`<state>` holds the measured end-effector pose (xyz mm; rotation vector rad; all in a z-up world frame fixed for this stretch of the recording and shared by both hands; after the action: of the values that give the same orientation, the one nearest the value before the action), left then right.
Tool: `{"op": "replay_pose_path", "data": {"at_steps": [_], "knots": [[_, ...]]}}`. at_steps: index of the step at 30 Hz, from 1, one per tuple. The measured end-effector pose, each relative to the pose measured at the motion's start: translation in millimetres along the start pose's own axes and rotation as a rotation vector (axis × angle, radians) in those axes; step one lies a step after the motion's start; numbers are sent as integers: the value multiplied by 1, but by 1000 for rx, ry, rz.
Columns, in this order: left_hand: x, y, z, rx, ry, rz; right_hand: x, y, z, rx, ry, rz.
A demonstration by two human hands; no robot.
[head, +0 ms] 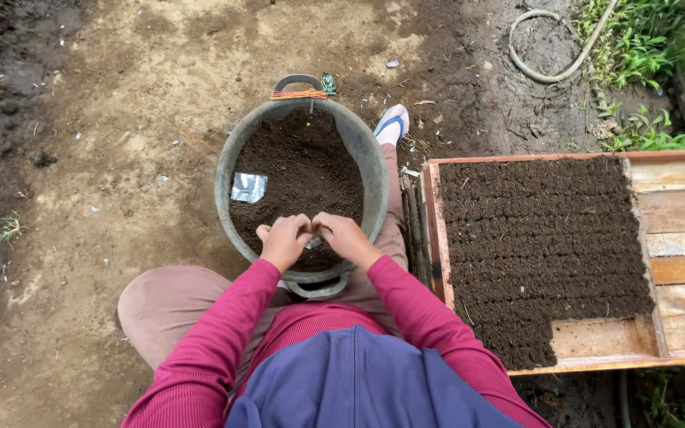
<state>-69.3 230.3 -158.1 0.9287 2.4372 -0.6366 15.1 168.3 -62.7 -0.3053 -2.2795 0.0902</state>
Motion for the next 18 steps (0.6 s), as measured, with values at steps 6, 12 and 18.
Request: {"op": "replay_pose_path", "data": {"at_steps": [6,12,18], "knots": [[-46,-32,-45,168,469,196,37,2,-1,154,-755,-255],[-36,-26,-90,-236,406,-1,109,-21,-1,-347,-735,-614],[32,-29,-66,-192,22,-257,52,29,24,369,107,-89]]}}
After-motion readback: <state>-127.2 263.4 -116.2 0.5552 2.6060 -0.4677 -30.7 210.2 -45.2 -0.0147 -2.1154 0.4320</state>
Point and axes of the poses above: each hand's wrist, its own y-axis towards the middle knuckle, its own z-axis out of the palm, x = y × z, the point moved 10 cm from there along y, towards the middle knuckle
